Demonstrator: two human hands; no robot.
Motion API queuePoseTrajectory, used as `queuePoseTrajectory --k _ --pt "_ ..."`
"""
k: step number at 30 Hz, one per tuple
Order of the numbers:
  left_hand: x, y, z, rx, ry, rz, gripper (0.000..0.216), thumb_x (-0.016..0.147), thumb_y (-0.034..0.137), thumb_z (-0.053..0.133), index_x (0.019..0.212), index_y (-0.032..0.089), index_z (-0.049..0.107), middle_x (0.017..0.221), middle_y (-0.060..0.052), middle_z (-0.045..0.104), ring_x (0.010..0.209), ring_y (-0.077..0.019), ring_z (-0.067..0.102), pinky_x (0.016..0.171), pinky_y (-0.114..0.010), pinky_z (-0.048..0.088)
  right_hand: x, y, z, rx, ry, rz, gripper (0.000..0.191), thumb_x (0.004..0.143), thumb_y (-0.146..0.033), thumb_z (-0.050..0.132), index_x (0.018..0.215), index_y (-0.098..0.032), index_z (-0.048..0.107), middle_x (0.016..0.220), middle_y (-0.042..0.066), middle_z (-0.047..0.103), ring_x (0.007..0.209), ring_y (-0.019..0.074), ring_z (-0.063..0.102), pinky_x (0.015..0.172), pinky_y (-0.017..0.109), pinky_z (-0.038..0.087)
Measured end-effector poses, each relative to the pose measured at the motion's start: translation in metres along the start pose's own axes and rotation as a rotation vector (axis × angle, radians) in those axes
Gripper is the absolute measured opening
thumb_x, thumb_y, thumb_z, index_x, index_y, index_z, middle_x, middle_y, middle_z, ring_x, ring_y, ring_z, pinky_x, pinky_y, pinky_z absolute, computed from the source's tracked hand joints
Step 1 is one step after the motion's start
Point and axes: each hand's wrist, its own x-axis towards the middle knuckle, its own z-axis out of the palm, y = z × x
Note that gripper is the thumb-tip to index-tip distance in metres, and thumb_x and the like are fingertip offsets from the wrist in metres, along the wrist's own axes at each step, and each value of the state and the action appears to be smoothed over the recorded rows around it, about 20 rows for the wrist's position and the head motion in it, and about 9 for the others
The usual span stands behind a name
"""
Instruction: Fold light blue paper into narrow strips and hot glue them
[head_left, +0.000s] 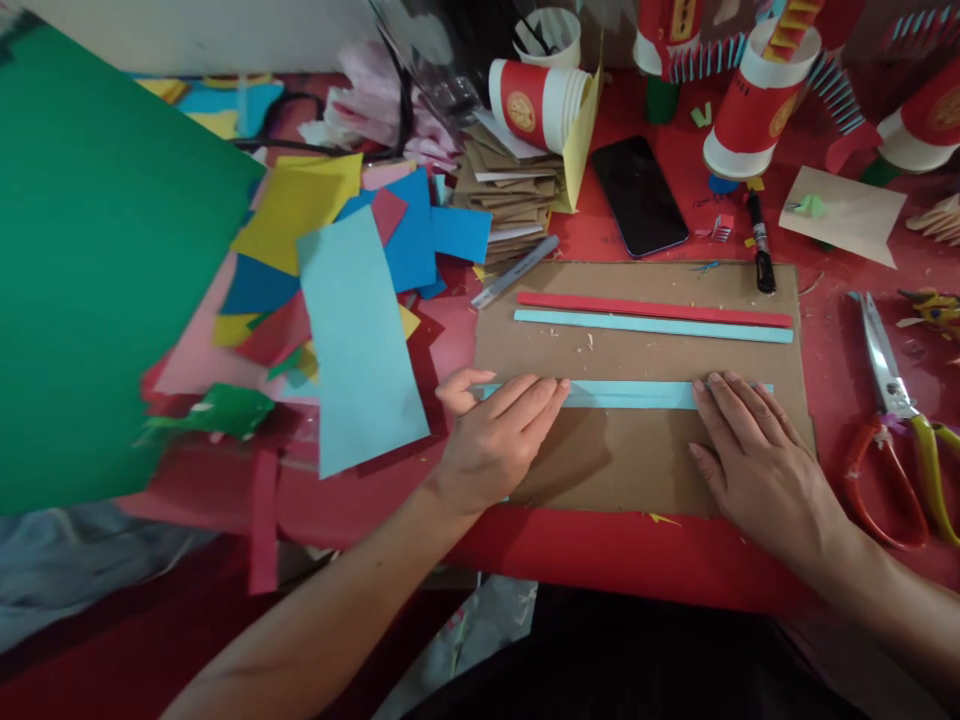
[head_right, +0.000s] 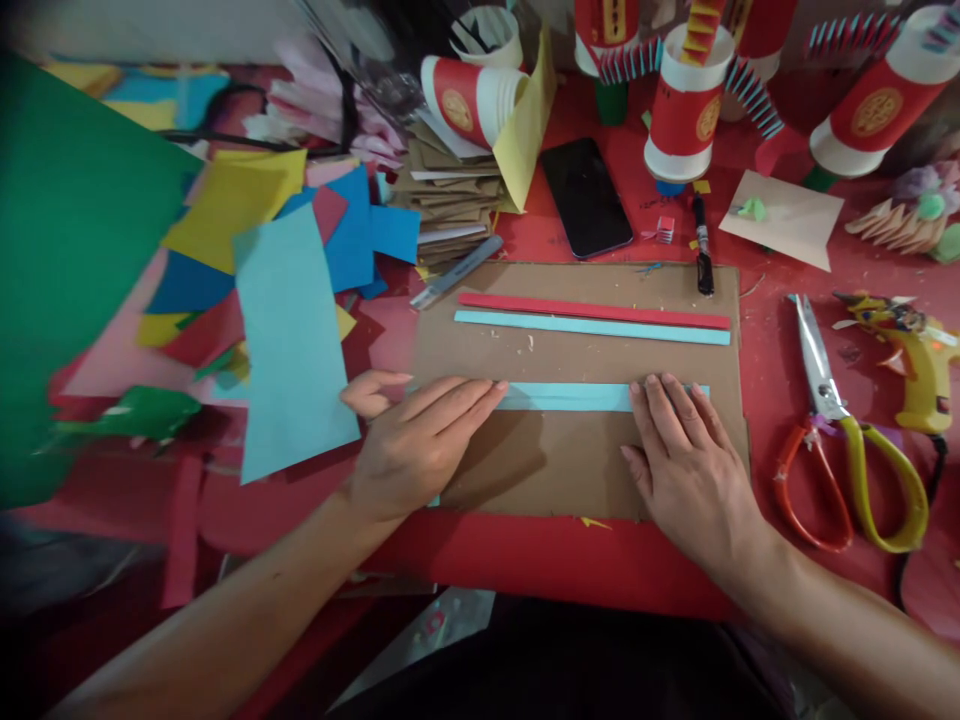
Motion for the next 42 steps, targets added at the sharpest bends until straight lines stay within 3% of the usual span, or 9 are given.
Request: queuePoseTrajectory --k 13,19,22,25,27,31,34,37,42 --pt "-0.034 -0.012 -0.005 0.23 0.081 -0.093 0.036 0.094 0.001 0.048 0.12 0.022 0.062 0.097 -0.005 0.078 0.078 -0.0196 0.07 0.076 -0.044 0.039 0.001 0.002 -0.002 -0.043 0.036 -0.053 0.054 0.097 -0.022 0.047 0.147 -0.003 0.04 0.136 0.024 0.058 0.126 0.0369 0.056 0.105 0.055 0.047" --pt "-0.038 -0.013 -0.01 0.292 -0.063 -0.135 0.034 0.093 0.003 0.044 0.112 0.017 0.068 0.1 -0.01 0.076 0.084 -0.0218 0.067 0.08 -0.042 0.043 0.001 0.003 0.0 -0.092 0.049 -0.079 0.056 0.098 -0.022 0.047 0.149 -0.002 0.036 0.136 0.024 0.059 0.125 0.0365 0.057 0.105 0.054 0.046" --pt "-0.031 -0.009 -0.028 0.369 -0.112 -0.307 0.035 0.087 0.001 0.043 0.099 0.017 0.072 0.102 -0.013 0.075 0.094 -0.0286 0.066 0.083 -0.048 0.043 0.002 0.003 0.001 -0.108 0.051 -0.082 0.056 0.097 -0.022 0.048 0.148 -0.001 0.036 0.136 0.024 0.059 0.126 0.0364 0.056 0.106 0.053 0.046" --pt "-0.013 0.01 -0.05 0.437 0.066 -0.427 0.029 0.082 0.004 0.05 0.091 0.02 0.073 0.107 -0.013 0.074 0.103 -0.0342 0.064 0.084 -0.053 0.044 0.001 0.003 0.003 -0.105 0.07 -0.072 0.056 0.098 -0.023 0.047 0.149 -0.003 0.035 0.136 0.023 0.059 0.125 0.0356 0.057 0.106 0.053 0.046" --pt "0.007 0.035 -0.055 0.39 0.173 -0.336 0.025 0.084 0.007 0.054 0.095 0.02 0.072 0.11 -0.01 0.073 0.105 -0.0304 0.065 0.086 -0.047 0.047 0.0 0.004 0.004 -0.099 0.077 -0.07 0.056 0.098 -0.024 0.046 0.15 -0.005 0.034 0.136 0.022 0.059 0.126 0.0353 0.056 0.107 0.053 0.045" --pt "0.048 0.089 -0.022 0.042 -0.16 -0.085 0.047 0.098 0.036 0.048 0.138 0.013 0.054 0.148 -0.011 0.053 0.141 -0.0241 0.043 0.113 -0.039 0.037 -0.002 0.007 0.006 -0.085 0.064 -0.095 0.054 0.098 -0.023 0.043 0.148 -0.003 0.036 0.137 0.024 0.058 0.129 0.0367 0.053 0.108 0.053 0.044" --pt "0.057 0.104 0.01 -0.045 -0.339 -0.125 0.071 0.098 0.057 0.036 0.149 0.008 0.039 0.158 -0.012 0.038 0.147 -0.0248 0.032 0.12 -0.043 0.03 -0.002 0.007 0.008 -0.077 0.084 -0.104 0.054 0.099 -0.023 0.04 0.148 -0.003 0.035 0.137 0.024 0.058 0.13 0.0363 0.053 0.108 0.053 0.043" --pt "0.046 0.096 0.02 -0.066 -0.386 -0.174 0.073 0.098 0.056 0.034 0.153 0.009 0.03 0.161 -0.013 0.032 0.15 -0.0246 0.027 0.122 -0.048 0.026 -0.001 0.006 0.008 -0.076 0.093 -0.08 0.055 0.099 -0.024 0.043 0.15 -0.005 0.034 0.137 0.022 0.059 0.128 0.0348 0.055 0.108 0.052 0.043" --pt "0.01 0.064 0.011 -0.09 -0.325 -0.273 0.073 0.099 0.053 0.034 0.154 0.006 0.024 0.16 -0.016 0.033 0.15 -0.0253 0.026 0.121 -0.044 0.029 -0.001 0.004 0.007 -0.068 0.095 -0.069 0.055 0.097 -0.023 0.049 0.147 -0.003 0.038 0.137 0.022 0.059 0.127 0.0356 0.055 0.108 0.053 0.043"
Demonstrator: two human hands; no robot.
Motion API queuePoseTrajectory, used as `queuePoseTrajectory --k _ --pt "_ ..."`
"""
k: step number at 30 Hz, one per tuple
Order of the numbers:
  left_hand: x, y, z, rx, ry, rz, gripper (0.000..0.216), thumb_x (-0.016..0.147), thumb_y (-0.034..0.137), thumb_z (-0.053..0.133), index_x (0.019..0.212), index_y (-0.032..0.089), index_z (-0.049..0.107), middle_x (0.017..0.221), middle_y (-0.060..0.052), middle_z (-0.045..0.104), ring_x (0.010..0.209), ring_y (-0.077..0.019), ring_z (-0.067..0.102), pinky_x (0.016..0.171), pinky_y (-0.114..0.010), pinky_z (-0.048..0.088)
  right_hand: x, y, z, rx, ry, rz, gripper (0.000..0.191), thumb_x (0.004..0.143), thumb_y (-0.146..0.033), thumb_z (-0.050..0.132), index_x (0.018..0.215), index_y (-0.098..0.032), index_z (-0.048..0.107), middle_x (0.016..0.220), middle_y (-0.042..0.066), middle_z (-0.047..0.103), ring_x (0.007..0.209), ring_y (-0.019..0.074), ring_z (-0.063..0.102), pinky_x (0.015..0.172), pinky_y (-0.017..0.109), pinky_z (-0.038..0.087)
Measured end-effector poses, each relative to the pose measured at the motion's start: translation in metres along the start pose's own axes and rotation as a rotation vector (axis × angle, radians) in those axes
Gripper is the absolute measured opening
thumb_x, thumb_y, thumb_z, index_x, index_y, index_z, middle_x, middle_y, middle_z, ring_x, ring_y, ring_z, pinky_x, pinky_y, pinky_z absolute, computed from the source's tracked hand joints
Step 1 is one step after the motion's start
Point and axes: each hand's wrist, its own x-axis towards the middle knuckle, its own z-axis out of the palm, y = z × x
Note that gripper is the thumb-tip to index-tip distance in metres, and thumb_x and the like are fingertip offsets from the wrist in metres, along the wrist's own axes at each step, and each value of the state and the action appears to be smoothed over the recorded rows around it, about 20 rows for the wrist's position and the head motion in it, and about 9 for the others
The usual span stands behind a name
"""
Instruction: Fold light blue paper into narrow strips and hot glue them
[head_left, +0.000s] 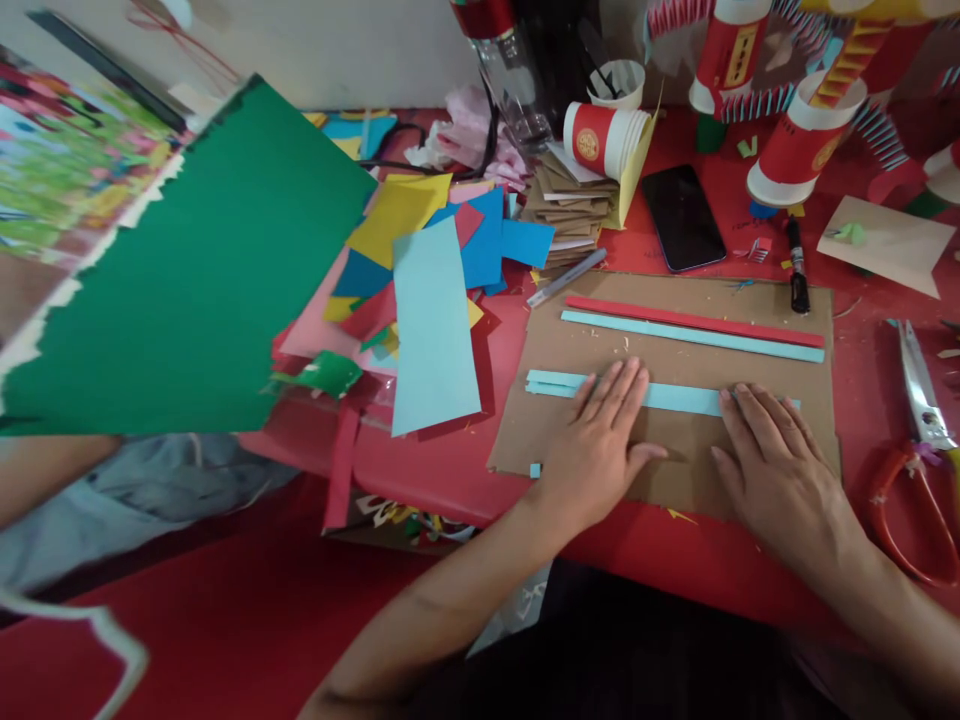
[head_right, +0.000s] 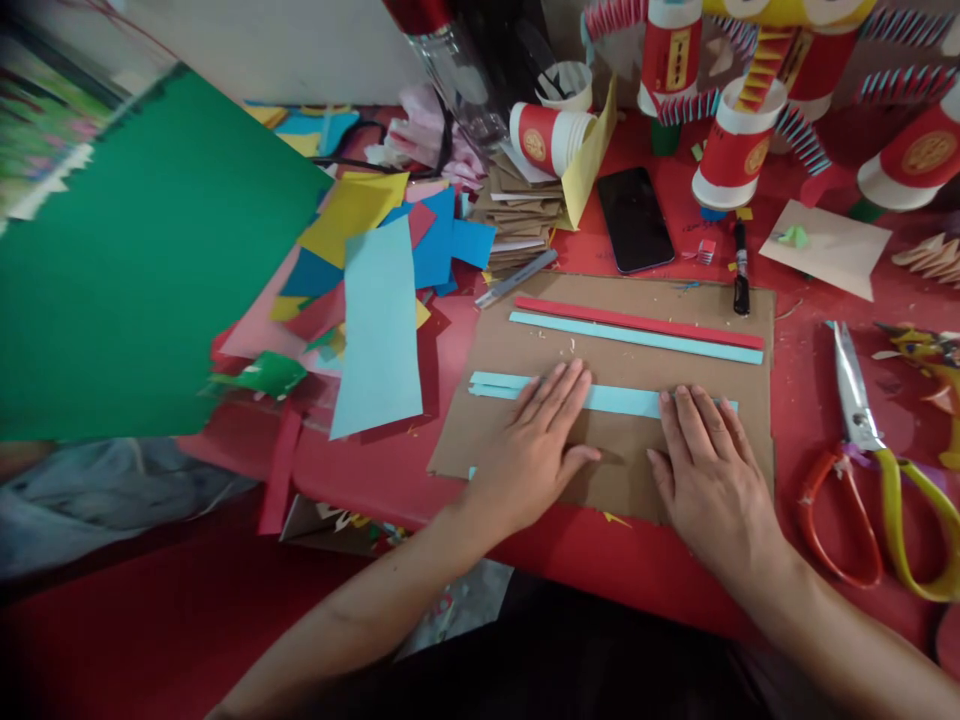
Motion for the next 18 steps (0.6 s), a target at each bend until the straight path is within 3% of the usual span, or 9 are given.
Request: queuePoseTrajectory --k 3,6,8,10,12,14,16,18 --pt "-0.021 -0.028 0.003 -0.023 0.019 -0.086 0.068 0.101 0.044 0.035 0.157 0.01 0.016 0.16 -0.018 0.032 0.149 -0.0268 0.028 0.119 -0.047 0.032 0.0 0.0 0.0 0.004 0.001 0.005 0.053 0.097 -0.023 0.048 0.145 -0.002 0.041 0.136 0.022 0.059 0.127 0.0354 0.055 0.108 0.053 0.043" --pt "-0.04 -0.05 -0.002 0.03 0.05 -0.251 0.065 0.1 0.038 0.037 0.155 0.007 0.022 0.155 -0.024 0.037 0.145 -0.0353 0.035 0.114 -0.056 0.036 0.001 -0.001 -0.001 0.007 0.001 0.014 0.049 0.098 -0.023 0.046 0.141 -0.001 0.047 0.136 0.023 0.059 0.126 0.0345 0.055 0.108 0.052 0.043" --pt "-0.044 -0.054 -0.016 0.118 0.177 -0.38 0.064 0.098 0.036 0.043 0.151 0.003 0.032 0.148 -0.029 0.045 0.141 -0.0422 0.039 0.11 -0.063 0.036 0.002 -0.001 -0.001 0.004 -0.003 0.016 0.047 0.098 -0.024 0.045 0.138 0.0 0.05 0.136 0.023 0.06 0.126 0.0343 0.055 0.108 0.051 0.043" --pt "-0.038 -0.046 -0.034 0.168 0.338 -0.424 0.057 0.095 0.029 0.05 0.147 0.008 0.042 0.143 -0.026 0.053 0.138 -0.0439 0.042 0.108 -0.066 0.036 0.003 -0.002 -0.001 -0.001 -0.005 0.016 0.046 0.099 -0.025 0.044 0.136 0.001 0.052 0.136 0.024 0.06 0.125 0.0345 0.055 0.108 0.051 0.043" --pt "-0.02 -0.028 -0.047 0.087 0.426 -0.3 0.048 0.091 0.017 0.053 0.139 0.019 0.052 0.135 -0.017 0.061 0.132 -0.0372 0.05 0.108 -0.058 0.04 0.004 -0.002 -0.001 -0.004 -0.007 0.023 0.046 0.099 -0.025 0.043 0.136 0.001 0.053 0.136 0.023 0.06 0.126 0.0343 0.055 0.108 0.051 0.043" --pt "0.006 -0.003 -0.048 -0.109 0.395 -0.067 0.043 0.09 0.006 0.047 0.127 0.024 0.059 0.119 -0.009 0.067 0.115 -0.0257 0.062 0.101 -0.043 0.05 0.005 -0.003 -0.002 0.004 -0.022 0.031 0.047 0.099 -0.026 0.042 0.136 0.0 0.054 0.137 0.023 0.06 0.127 0.034 0.055 0.109 0.051 0.043" --pt "0.033 0.02 -0.033 -0.342 0.334 0.103 0.038 0.091 0.002 0.042 0.117 0.022 0.059 0.109 -0.006 0.066 0.104 -0.019 0.065 0.092 -0.034 0.054 0.005 -0.004 -0.002 0.019 -0.054 0.051 0.047 0.099 -0.026 0.042 0.136 -0.001 0.055 0.137 0.022 0.059 0.128 0.0334 0.054 0.111 0.05 0.042" --pt "0.055 0.036 -0.011 -0.5 0.309 0.101 0.026 0.092 0.005 0.043 0.11 0.019 0.055 0.104 -0.007 0.064 0.096 -0.0171 0.066 0.084 -0.03 0.057 0.005 -0.005 -0.002 0.031 -0.087 0.072 0.047 0.098 -0.025 0.041 0.136 -0.001 0.056 0.14 0.022 0.058 0.131 0.0329 0.053 0.112 0.049 0.041"
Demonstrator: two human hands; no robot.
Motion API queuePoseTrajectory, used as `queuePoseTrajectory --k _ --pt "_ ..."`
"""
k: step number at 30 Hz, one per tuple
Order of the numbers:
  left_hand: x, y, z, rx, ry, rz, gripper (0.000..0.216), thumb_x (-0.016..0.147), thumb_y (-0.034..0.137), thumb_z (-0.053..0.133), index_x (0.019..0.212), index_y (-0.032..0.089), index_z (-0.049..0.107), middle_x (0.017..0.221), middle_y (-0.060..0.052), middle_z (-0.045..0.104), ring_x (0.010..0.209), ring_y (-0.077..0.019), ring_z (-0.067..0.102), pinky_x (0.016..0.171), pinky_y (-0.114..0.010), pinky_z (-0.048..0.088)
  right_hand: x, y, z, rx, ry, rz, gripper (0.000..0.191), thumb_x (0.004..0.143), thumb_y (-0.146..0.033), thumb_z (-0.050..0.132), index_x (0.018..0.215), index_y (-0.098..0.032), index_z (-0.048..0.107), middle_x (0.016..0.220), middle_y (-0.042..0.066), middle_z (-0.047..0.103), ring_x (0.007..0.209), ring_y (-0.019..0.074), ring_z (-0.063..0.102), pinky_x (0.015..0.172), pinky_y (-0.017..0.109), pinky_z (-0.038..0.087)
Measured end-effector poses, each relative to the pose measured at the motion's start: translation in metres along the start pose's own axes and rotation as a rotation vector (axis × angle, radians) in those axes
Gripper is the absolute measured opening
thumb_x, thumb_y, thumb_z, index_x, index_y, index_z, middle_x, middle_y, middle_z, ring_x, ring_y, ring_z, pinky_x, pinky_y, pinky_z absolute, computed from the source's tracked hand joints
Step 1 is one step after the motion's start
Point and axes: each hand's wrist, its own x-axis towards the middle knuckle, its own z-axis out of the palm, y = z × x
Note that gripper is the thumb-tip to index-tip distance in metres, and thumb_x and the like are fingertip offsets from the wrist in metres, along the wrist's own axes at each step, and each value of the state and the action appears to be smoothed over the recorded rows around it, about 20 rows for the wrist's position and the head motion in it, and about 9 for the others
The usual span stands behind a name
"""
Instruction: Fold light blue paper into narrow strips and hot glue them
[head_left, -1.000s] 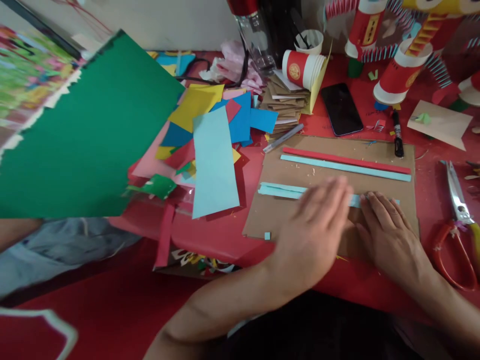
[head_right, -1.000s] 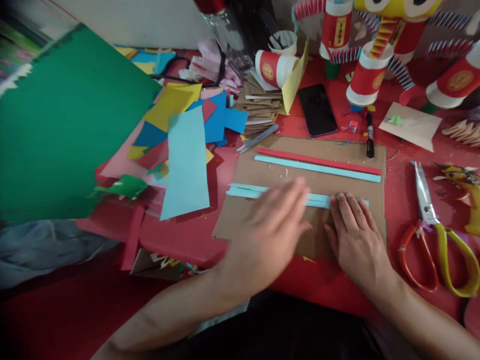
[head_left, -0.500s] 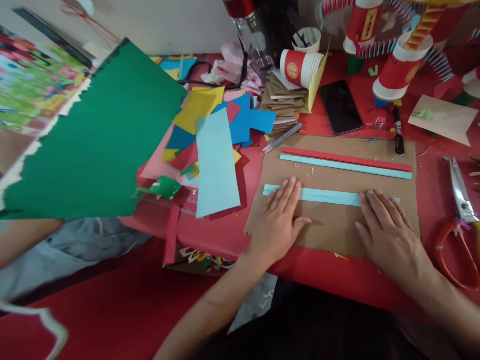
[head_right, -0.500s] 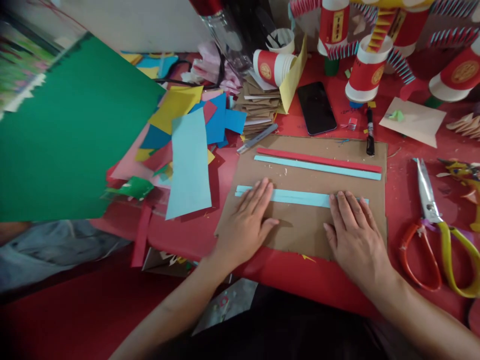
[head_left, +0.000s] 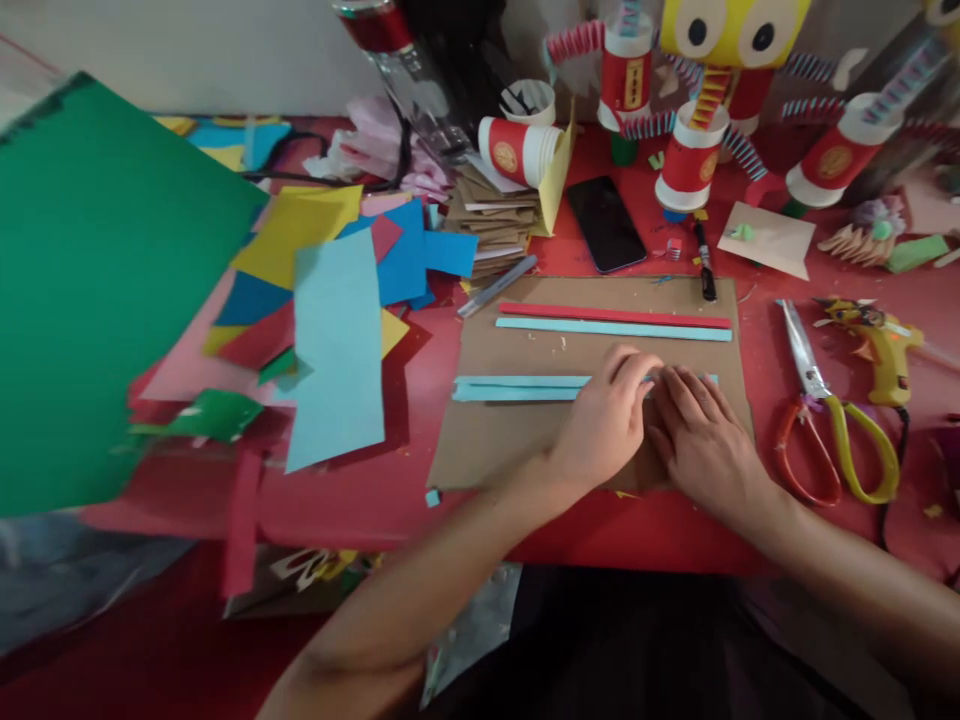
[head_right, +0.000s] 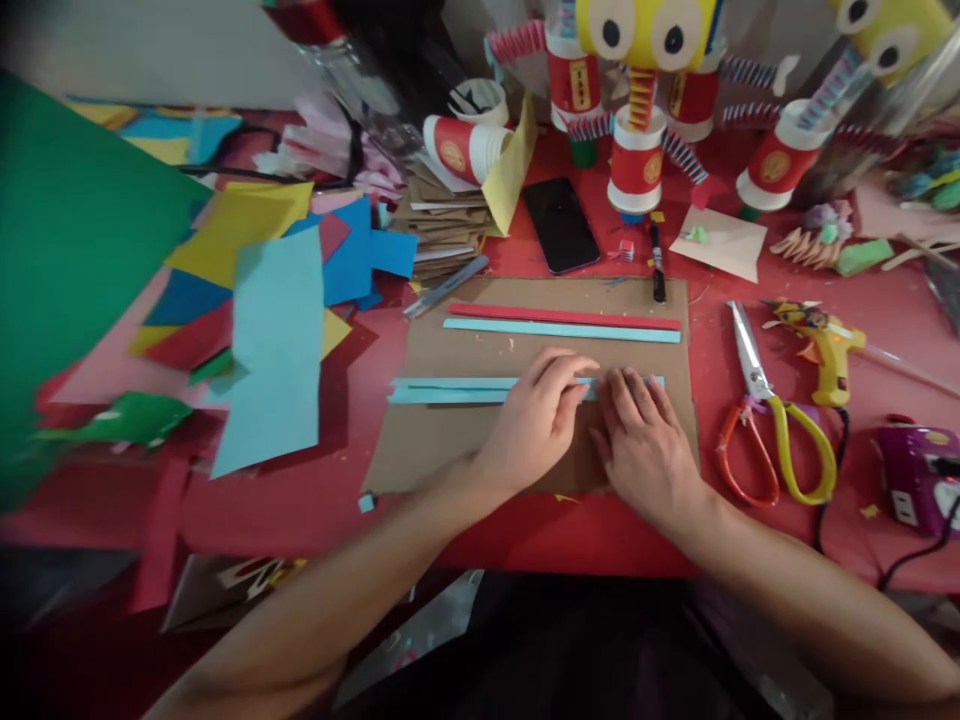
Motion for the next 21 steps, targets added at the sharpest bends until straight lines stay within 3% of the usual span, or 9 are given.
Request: queuePoseTrajectory --k 2,4,10,17,21 --pt "0.006 -0.006 0.022 -0.041 -0.018 -0.047 0.019 0.092 0.008 0.048 0.107 0.019 0.051 0.102 -0.007 0.061 0.091 -0.0173 0.065 0.079 -0.031 0.057 -0.001 -0.001 0.0 0.001 -0.017 0.015 0.048 0.098 -0.024 0.041 0.137 0.0 0.054 0.144 0.023 0.054 0.134 0.0322 0.05 0.113 0.047 0.041" --pt "0.006 -0.013 0.03 -0.034 -0.054 -0.057 0.019 0.091 0.009 0.051 0.107 0.019 0.049 0.102 -0.007 0.059 0.088 -0.0176 0.064 0.077 -0.032 0.056 -0.003 -0.001 -0.002 -0.005 -0.022 0.018 0.05 0.098 -0.024 0.041 0.139 0.002 0.052 0.147 0.024 0.051 0.137 0.0316 0.048 0.114 0.047 0.04" --pt "0.007 -0.014 0.02 0.054 -0.177 -0.025 0.007 0.093 0.016 0.051 0.097 0.02 0.054 0.096 -0.004 0.055 0.071 -0.0137 0.058 0.067 -0.028 0.052 -0.012 0.014 -0.014 -0.077 -0.052 0.009 0.047 0.1 -0.025 0.041 0.14 -0.002 0.052 0.146 0.022 0.052 0.136 0.0297 0.05 0.114 0.051 0.039" --pt "0.009 -0.012 0.021 0.075 -0.202 -0.042 0.007 0.091 0.016 0.054 0.096 0.02 0.058 0.095 -0.004 0.053 0.064 -0.0118 0.054 0.063 -0.027 0.049 -0.022 0.037 -0.032 -0.128 -0.039 0.189 0.044 0.097 -0.025 0.048 0.132 0.0 0.058 0.141 0.025 0.056 0.142 0.0344 0.041 0.117 0.054 0.031" --pt "0.014 -0.007 0.013 0.097 -0.286 -0.072 0.012 0.09 0.015 0.055 0.1 0.017 0.06 0.099 -0.005 0.054 0.065 -0.0115 0.055 0.064 -0.027 0.05 -0.008 0.042 -0.041 -0.046 -0.003 0.257 0.03 0.098 -0.021 0.047 0.116 -0.013 0.069 0.13 0.018 0.065 0.129 0.0336 0.052 0.104 0.052 0.043"
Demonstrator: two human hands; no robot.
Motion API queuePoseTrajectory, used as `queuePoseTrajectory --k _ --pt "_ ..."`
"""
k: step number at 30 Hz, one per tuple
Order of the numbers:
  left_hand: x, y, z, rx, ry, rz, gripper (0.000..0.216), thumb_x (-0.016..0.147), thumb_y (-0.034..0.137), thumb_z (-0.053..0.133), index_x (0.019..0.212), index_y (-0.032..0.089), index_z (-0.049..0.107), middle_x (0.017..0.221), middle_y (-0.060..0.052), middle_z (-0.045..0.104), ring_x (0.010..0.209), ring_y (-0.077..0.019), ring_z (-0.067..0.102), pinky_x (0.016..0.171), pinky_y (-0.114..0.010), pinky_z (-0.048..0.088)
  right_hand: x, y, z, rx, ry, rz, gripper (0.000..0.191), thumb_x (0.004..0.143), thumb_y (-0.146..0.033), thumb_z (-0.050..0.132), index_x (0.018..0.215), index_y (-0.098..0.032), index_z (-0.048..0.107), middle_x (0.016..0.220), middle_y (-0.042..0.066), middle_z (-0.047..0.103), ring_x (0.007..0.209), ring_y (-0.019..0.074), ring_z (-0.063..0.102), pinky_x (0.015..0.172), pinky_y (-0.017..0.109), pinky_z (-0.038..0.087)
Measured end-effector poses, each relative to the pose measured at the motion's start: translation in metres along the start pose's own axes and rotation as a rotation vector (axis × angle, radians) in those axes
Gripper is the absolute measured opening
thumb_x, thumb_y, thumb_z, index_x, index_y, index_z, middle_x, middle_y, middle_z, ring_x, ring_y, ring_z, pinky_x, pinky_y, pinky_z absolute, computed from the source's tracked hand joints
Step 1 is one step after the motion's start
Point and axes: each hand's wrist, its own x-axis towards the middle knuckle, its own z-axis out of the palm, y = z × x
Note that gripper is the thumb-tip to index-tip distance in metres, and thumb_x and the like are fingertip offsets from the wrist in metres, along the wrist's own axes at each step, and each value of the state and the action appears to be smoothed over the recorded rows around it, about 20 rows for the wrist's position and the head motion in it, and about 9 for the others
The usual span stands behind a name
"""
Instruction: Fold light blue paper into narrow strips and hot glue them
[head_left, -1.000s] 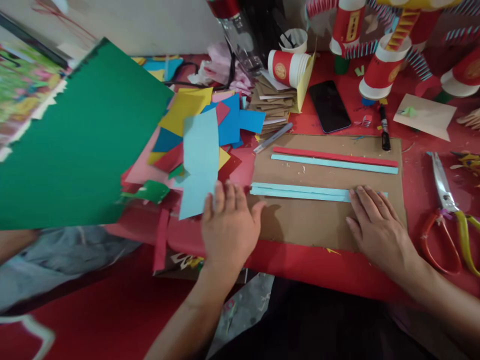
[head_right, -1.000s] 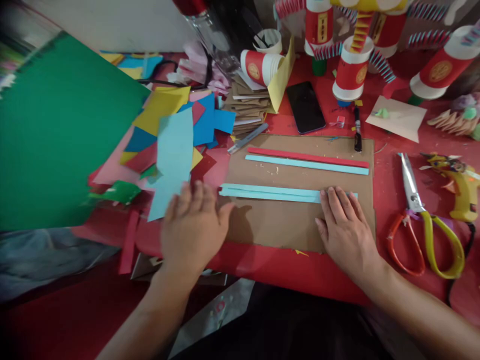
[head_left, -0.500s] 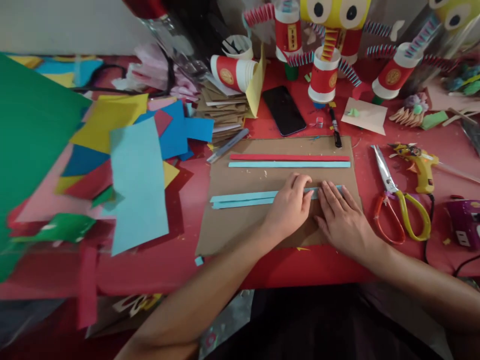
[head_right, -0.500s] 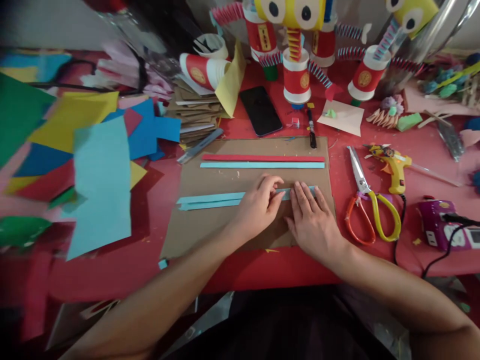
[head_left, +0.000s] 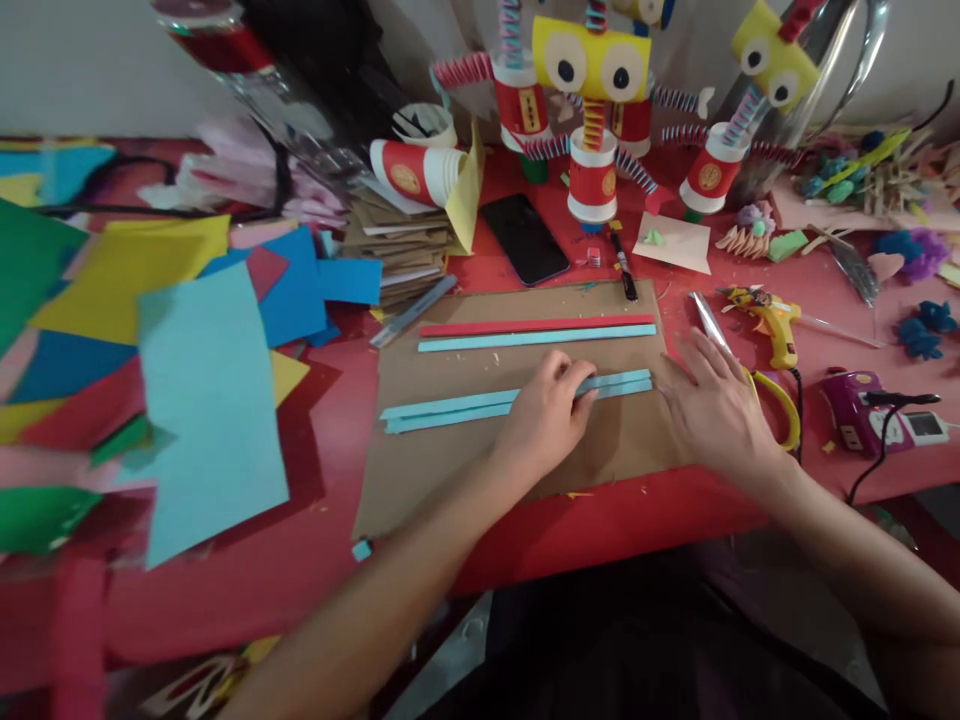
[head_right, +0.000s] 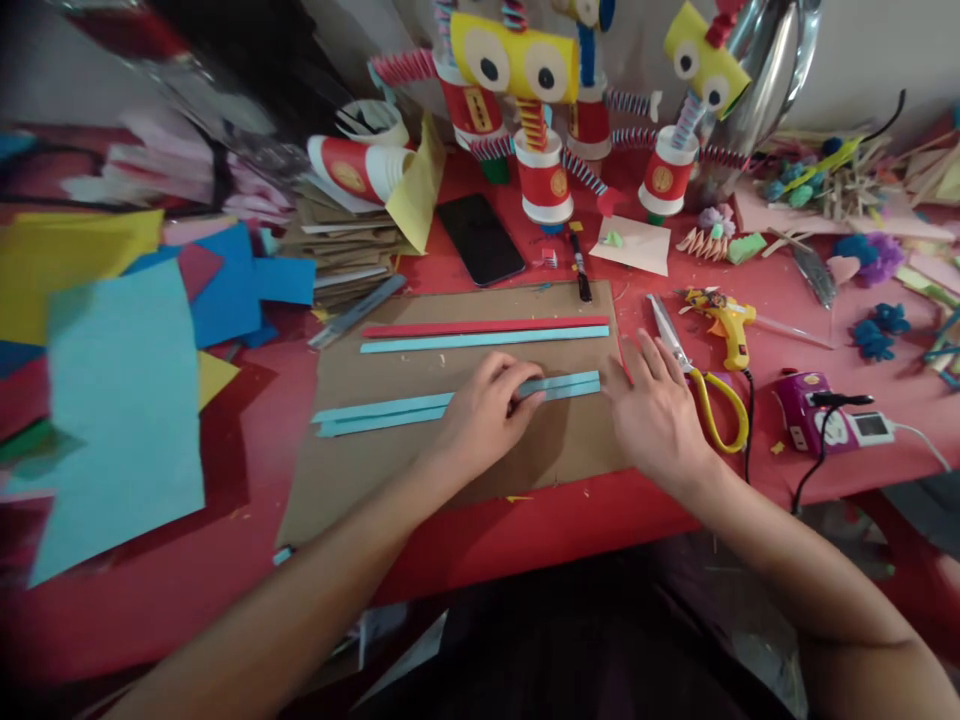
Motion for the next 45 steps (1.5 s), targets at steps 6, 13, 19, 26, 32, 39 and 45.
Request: queuePoseTrajectory --k 6,13,19,26,32,39,45 --pt "0.01 0.018 -0.007 0.155 -0.092 -0.058 0.012 0.089 0.018 0.06 0.1 0.016 0.062 0.109 -0.009 0.06 0.071 -0.0163 0.062 0.056 -0.028 0.045 0.031 0.005 0.011 0.331 -0.128 -0.016 0.013 0.085 -0.01 0.063 0.093 -0.017 0.069 0.1 0.009 0.069 0.096 0.0243 0.061 0.088 0.04 0.046" --pt "0.005 0.011 0.005 0.079 0.032 -0.046 0.01 0.092 0.019 0.056 0.099 0.02 0.063 0.102 -0.006 0.065 0.078 -0.0186 0.065 0.055 -0.029 0.043 0.034 0.016 0.017 0.529 -0.11 -0.035 0.006 0.083 -0.012 0.066 0.085 -0.018 0.067 0.091 0.006 0.069 0.091 0.022 0.062 0.087 0.038 0.044" --pt "0.003 0.008 0.009 0.067 0.118 0.0 0.012 0.091 0.016 0.054 0.093 0.022 0.064 0.098 -0.005 0.066 0.083 -0.021 0.062 0.064 -0.033 0.047 0.036 0.013 0.016 0.544 -0.129 -0.03 0.012 0.082 -0.006 0.064 0.082 -0.018 0.066 0.085 0.004 0.07 0.086 0.0199 0.062 0.082 0.034 0.045" --pt "-0.001 0.011 0.009 0.138 0.175 0.087 0.016 0.092 0.015 0.055 0.1 0.024 0.066 0.09 -0.006 0.071 0.096 -0.0278 0.059 0.083 -0.046 0.042 0.031 0.021 0.011 0.545 -0.135 -0.158 0.018 0.087 -0.009 0.061 0.092 -0.019 0.075 0.085 0.005 0.071 0.086 0.0193 0.064 0.079 0.033 0.049" --pt "-0.007 0.011 0.002 0.198 0.166 0.279 0.032 0.094 0.008 0.046 0.09 0.028 0.071 0.092 0.0 0.073 0.089 -0.0203 0.064 0.098 -0.051 0.033 0.02 0.019 0.008 0.39 -0.106 -0.279 0.025 0.094 -0.012 0.051 0.093 -0.018 0.075 0.088 0.008 0.071 0.085 0.0195 0.064 0.076 0.032 0.052" --pt "-0.012 0.014 -0.001 0.375 0.162 0.44 0.034 0.096 0.005 0.042 0.094 0.02 0.072 0.079 -0.002 0.071 0.078 -0.0191 0.063 0.1 -0.051 0.037 0.001 0.009 0.011 0.118 -0.049 -0.345 0.034 0.098 -0.011 0.04 0.107 -0.015 0.072 0.1 0.011 0.071 0.092 0.0218 0.063 0.078 0.036 0.056" --pt "-0.007 0.01 -0.003 0.41 0.123 0.524 0.031 0.093 0.002 0.043 0.094 0.015 0.071 0.081 -0.005 0.07 0.078 -0.0204 0.061 0.088 -0.043 0.046 -0.006 0.005 0.014 -0.022 -0.009 -0.336 0.031 0.1 -0.014 0.041 0.107 -0.014 0.071 0.1 0.012 0.07 0.089 0.0233 0.062 0.074 0.037 0.053"
